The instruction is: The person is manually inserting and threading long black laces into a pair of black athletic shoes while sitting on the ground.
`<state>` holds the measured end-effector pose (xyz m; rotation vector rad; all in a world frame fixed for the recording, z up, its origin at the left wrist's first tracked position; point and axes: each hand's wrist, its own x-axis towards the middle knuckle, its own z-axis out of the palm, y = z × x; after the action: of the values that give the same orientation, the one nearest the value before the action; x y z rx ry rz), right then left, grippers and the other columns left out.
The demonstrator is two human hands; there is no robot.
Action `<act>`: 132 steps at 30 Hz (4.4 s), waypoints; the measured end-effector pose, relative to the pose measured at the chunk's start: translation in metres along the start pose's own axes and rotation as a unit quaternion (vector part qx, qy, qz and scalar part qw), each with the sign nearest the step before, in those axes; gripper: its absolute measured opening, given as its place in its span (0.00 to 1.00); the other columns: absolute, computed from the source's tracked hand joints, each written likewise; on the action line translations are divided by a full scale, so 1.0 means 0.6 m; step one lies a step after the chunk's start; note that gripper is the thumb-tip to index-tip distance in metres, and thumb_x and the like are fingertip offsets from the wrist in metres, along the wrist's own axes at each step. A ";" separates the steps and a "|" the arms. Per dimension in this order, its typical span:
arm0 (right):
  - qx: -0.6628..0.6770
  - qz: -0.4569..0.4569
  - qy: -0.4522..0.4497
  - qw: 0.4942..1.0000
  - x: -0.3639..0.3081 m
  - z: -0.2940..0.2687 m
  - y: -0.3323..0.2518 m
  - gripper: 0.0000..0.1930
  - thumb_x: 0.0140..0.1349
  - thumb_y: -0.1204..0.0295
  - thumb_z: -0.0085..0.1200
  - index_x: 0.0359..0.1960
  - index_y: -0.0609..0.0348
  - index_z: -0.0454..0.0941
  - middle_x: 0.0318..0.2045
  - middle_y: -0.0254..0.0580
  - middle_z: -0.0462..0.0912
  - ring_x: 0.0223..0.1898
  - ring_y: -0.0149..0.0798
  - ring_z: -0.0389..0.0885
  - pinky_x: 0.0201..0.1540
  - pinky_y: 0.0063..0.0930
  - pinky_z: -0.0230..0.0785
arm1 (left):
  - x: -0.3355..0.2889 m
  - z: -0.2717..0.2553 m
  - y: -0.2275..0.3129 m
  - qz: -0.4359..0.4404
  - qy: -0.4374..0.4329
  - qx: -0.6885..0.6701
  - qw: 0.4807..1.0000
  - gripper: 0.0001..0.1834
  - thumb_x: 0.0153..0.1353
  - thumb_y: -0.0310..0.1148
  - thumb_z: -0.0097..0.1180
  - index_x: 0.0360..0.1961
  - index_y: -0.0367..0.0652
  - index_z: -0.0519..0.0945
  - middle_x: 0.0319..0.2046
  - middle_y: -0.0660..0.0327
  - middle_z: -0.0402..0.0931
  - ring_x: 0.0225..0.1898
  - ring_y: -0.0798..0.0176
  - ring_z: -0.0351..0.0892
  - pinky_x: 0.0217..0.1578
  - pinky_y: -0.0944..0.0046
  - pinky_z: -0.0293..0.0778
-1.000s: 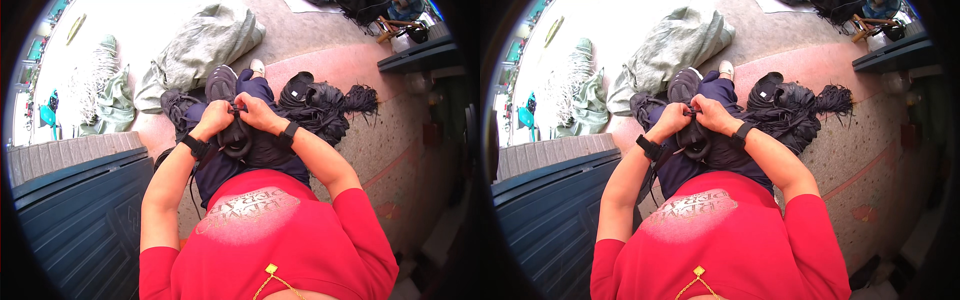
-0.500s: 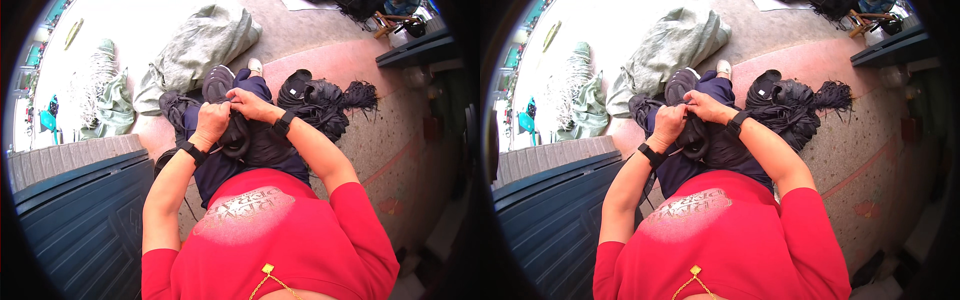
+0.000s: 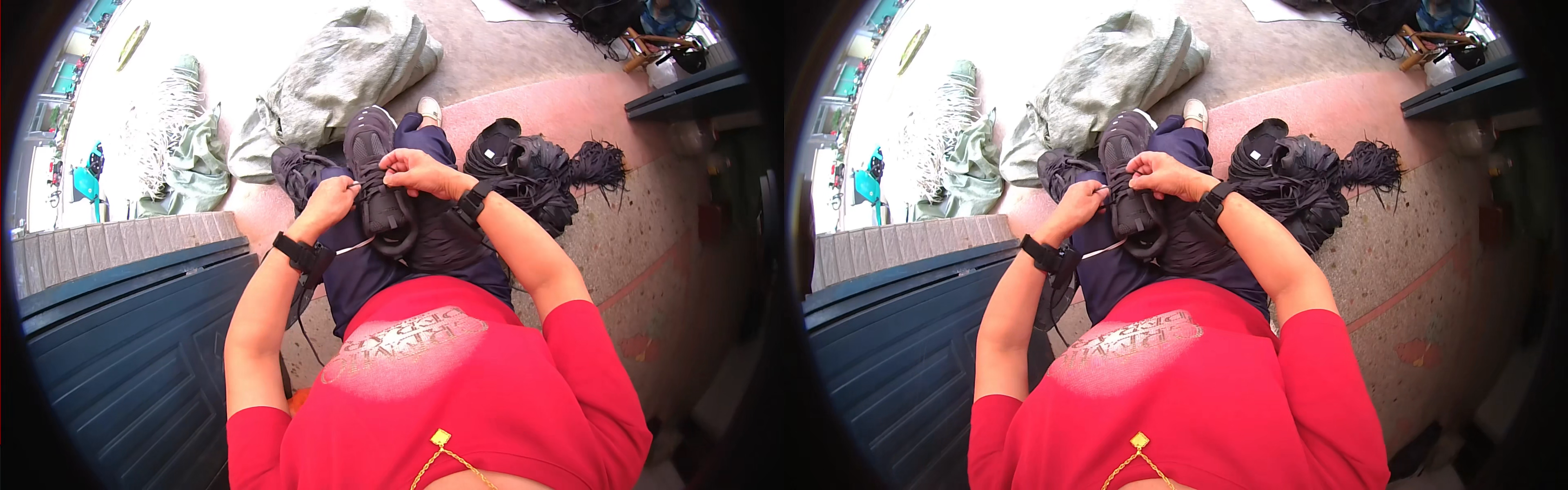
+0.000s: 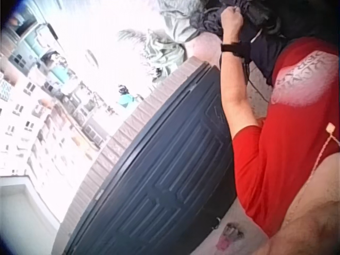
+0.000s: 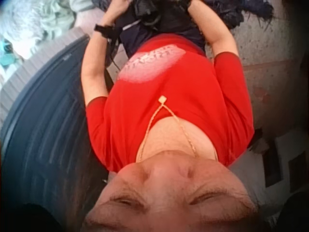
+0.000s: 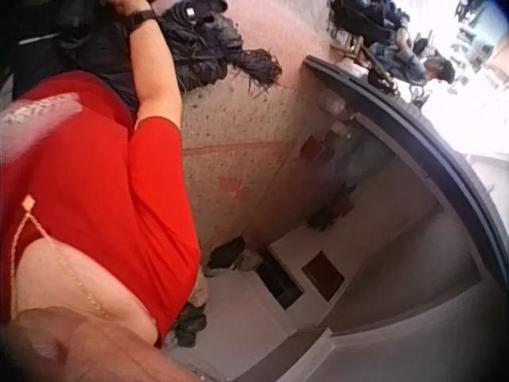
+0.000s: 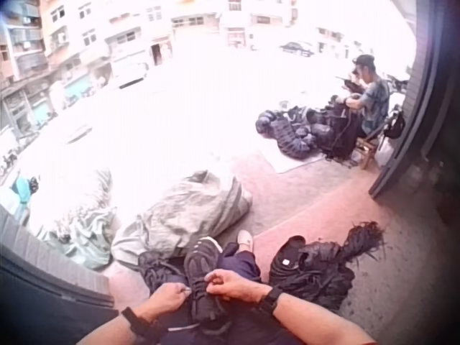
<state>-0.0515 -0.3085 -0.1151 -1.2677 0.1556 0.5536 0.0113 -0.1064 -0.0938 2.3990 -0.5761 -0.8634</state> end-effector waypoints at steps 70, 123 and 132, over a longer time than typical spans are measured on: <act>-0.465 0.079 0.114 0.875 -0.003 -0.014 -0.012 0.18 0.47 0.60 0.51 0.23 0.68 0.76 0.20 0.54 0.77 0.25 0.47 0.76 0.31 0.34 0.67 | 0.016 -0.022 0.043 -0.063 -0.117 -0.145 0.980 0.07 0.49 0.34 0.57 0.23 0.42 0.75 0.13 0.71 0.63 0.11 0.77 0.56 0.10 0.74 0.51; -0.666 -0.161 0.285 0.670 -0.043 0.055 0.031 0.08 0.47 0.62 0.55 0.20 0.52 0.77 0.24 0.35 0.74 0.34 0.38 0.70 0.36 0.34 0.56 | -0.056 0.051 -0.019 0.147 0.252 0.182 0.939 0.04 0.48 0.32 0.52 0.22 0.45 0.77 0.22 0.61 0.73 0.32 0.55 0.68 0.31 0.57 0.64; -0.664 -0.162 0.256 0.684 -0.065 0.066 0.025 0.15 0.49 0.57 0.54 0.21 0.56 0.77 0.25 0.38 0.74 0.34 0.39 0.70 0.37 0.36 0.57 | -0.049 0.057 -0.011 0.095 0.266 0.134 0.950 0.11 0.43 0.37 0.59 0.27 0.43 0.79 0.25 0.64 0.76 0.35 0.59 0.69 0.33 0.59 0.63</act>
<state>-0.0999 -0.2808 -0.1001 -2.8168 -0.0533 -0.1468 -0.0310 -0.0966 -0.1072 2.6084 -0.7195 -0.0387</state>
